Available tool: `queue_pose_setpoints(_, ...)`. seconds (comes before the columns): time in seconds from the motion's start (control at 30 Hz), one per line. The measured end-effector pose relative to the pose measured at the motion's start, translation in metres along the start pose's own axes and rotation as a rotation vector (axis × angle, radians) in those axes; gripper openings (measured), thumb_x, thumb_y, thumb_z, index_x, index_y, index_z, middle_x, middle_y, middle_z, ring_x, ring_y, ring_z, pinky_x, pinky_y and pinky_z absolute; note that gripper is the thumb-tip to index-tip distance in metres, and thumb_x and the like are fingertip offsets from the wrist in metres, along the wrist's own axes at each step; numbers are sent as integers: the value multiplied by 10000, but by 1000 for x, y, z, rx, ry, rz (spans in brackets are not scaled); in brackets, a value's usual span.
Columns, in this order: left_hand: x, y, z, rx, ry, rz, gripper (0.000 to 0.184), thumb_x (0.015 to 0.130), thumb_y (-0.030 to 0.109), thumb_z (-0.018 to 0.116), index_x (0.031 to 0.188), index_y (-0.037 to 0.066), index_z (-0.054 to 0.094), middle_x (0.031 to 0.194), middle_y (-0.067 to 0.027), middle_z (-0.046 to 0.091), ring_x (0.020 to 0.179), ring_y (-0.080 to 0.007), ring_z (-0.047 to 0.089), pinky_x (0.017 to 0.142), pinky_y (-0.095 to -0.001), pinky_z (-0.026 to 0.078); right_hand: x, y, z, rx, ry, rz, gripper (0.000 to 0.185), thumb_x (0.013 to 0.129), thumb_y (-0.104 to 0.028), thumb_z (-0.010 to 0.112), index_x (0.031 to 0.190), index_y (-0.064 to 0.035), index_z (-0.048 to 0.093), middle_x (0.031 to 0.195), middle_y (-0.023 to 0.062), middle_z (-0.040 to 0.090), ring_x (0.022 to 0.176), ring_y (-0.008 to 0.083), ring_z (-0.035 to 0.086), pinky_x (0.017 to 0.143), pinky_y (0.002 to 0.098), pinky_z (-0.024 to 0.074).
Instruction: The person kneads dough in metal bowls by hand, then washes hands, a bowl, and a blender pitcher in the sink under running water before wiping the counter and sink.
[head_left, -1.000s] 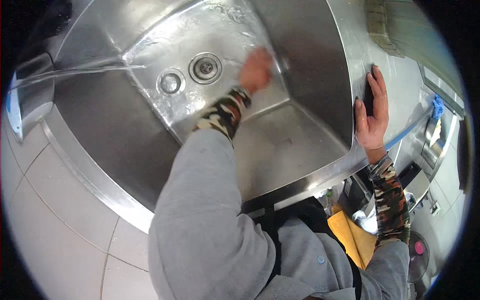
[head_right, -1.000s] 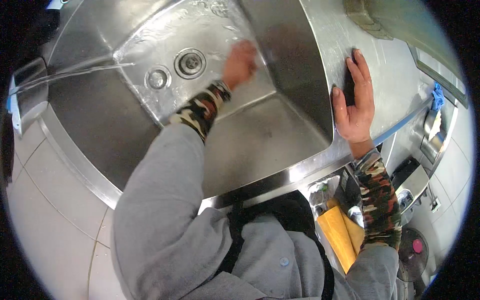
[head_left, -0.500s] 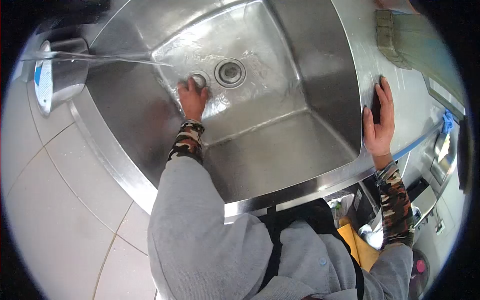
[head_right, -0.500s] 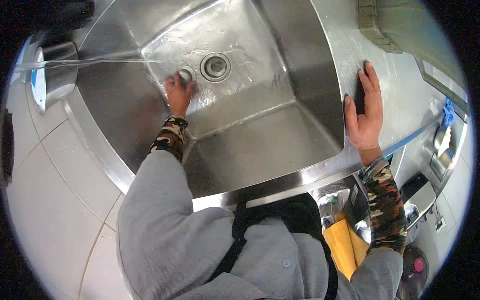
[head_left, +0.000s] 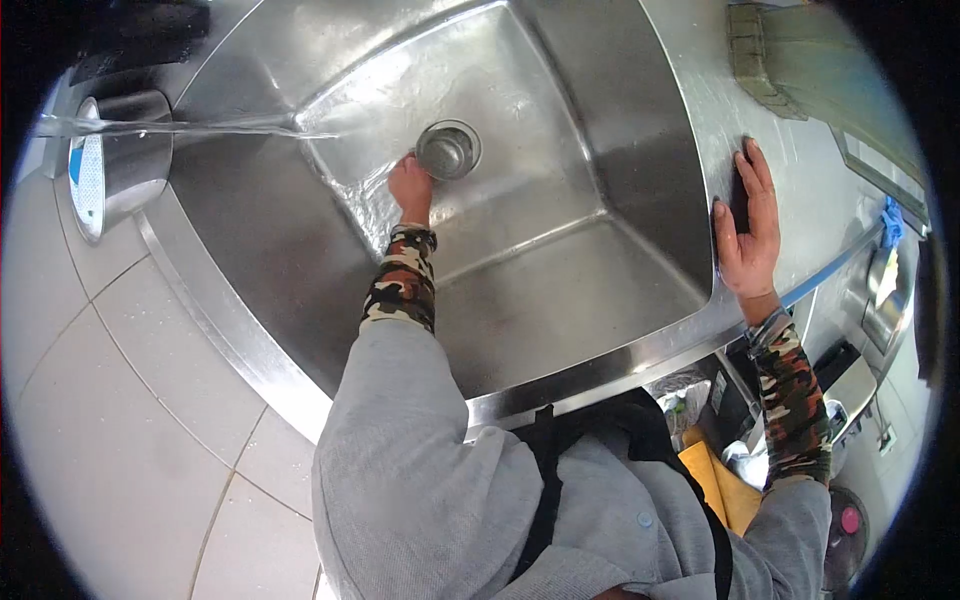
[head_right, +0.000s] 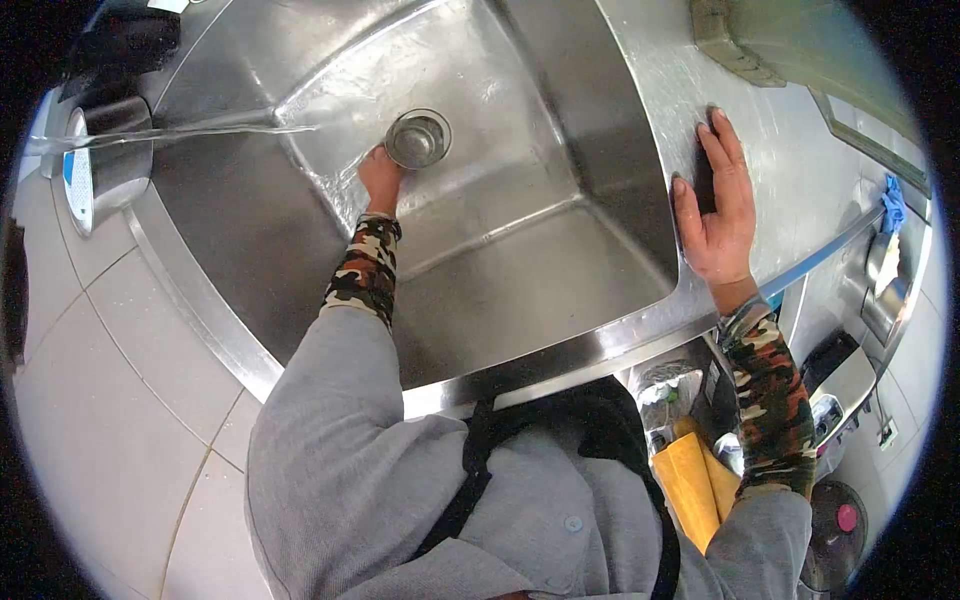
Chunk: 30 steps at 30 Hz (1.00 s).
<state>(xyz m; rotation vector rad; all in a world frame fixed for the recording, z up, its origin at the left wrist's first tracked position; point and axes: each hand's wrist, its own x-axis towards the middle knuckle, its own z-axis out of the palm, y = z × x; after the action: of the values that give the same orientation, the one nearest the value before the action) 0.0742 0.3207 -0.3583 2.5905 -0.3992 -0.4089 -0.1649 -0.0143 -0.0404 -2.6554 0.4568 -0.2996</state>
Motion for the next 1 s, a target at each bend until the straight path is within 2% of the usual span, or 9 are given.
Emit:
queue_pose_setpoints(0.07,-1,-11,1,-325,278,-285,308,776,203,600,953,-40,666,859,-216,684,771,-351,670,714,-384,516,0,2,0,0,-5,-6,500,864,-136,583,1331,8,475,1455,213,389,1346,356,388,1111,404,304)
queue_pose_setpoints(0.1,-3,3,-17,-248,299,-428,362,789,228,599,1020,-45,651,951,-250,669,935,-369,642,841,-393,494,0,2,0,-2,-4,-15,503,864,-141,586,1331,7,475,1456,212,389,1347,357,386,1112,404,302)
queue_pose_setpoints(0.33,-51,-78,-24,480,236,-35,664,882,375,538,1352,-77,418,1420,-295,363,1331,-461,305,1098,-505,253,-2,0,3,28,-14,3,510,868,-137,580,1341,14,467,1459,208,387,1363,349,366,1119,406,288)
queue_pose_setpoints(0.47,-64,-30,52,279,424,-722,710,930,360,466,1431,-92,245,1455,-366,230,1371,-509,190,1109,-575,197,0,-2,3,73,-15,13,511,867,-96,569,1351,20,457,1463,211,380,1370,345,356,1124,403,278)
queue_pose_setpoints(0.57,-52,-21,89,498,194,-555,718,942,347,451,1434,-111,198,1477,-363,178,1396,-480,149,1131,-558,154,2,-4,2,13,-29,-1,506,871,-95,563,1352,21,456,1469,210,372,1371,347,353,1123,403,279)
queue_pose_setpoints(0.63,-47,43,40,144,253,-114,716,944,333,461,1426,-128,204,1498,-344,145,1416,-453,116,1149,-537,101,2,-3,3,39,-18,4,510,872,-110,565,1351,25,453,1472,211,366,1375,347,349,1124,405,275)
queue_pose_setpoints(0.77,-48,43,32,93,24,-50,741,925,338,499,1452,-88,201,1520,-306,143,1431,-440,80,1154,-529,82,4,0,2,32,-20,4,510,878,-127,563,1350,30,451,1470,218,366,1375,350,347,1123,408,275)
queue_pose_setpoints(0.9,13,-1,-18,243,363,218,673,858,390,584,1385,8,413,1463,-312,285,1347,-484,270,1098,-583,208,0,-2,4,38,-38,14,507,888,-141,555,1353,29,447,1473,218,360,1378,349,342,1122,410,278)
queue_pose_setpoints(1.0,34,-58,-64,368,19,20,635,886,412,546,1366,12,435,1417,-288,362,1317,-474,311,1091,-530,255,0,-3,6,59,-40,34,505,896,-161,553,1354,24,449,1470,215,366,1375,345,346,1122,408,277)
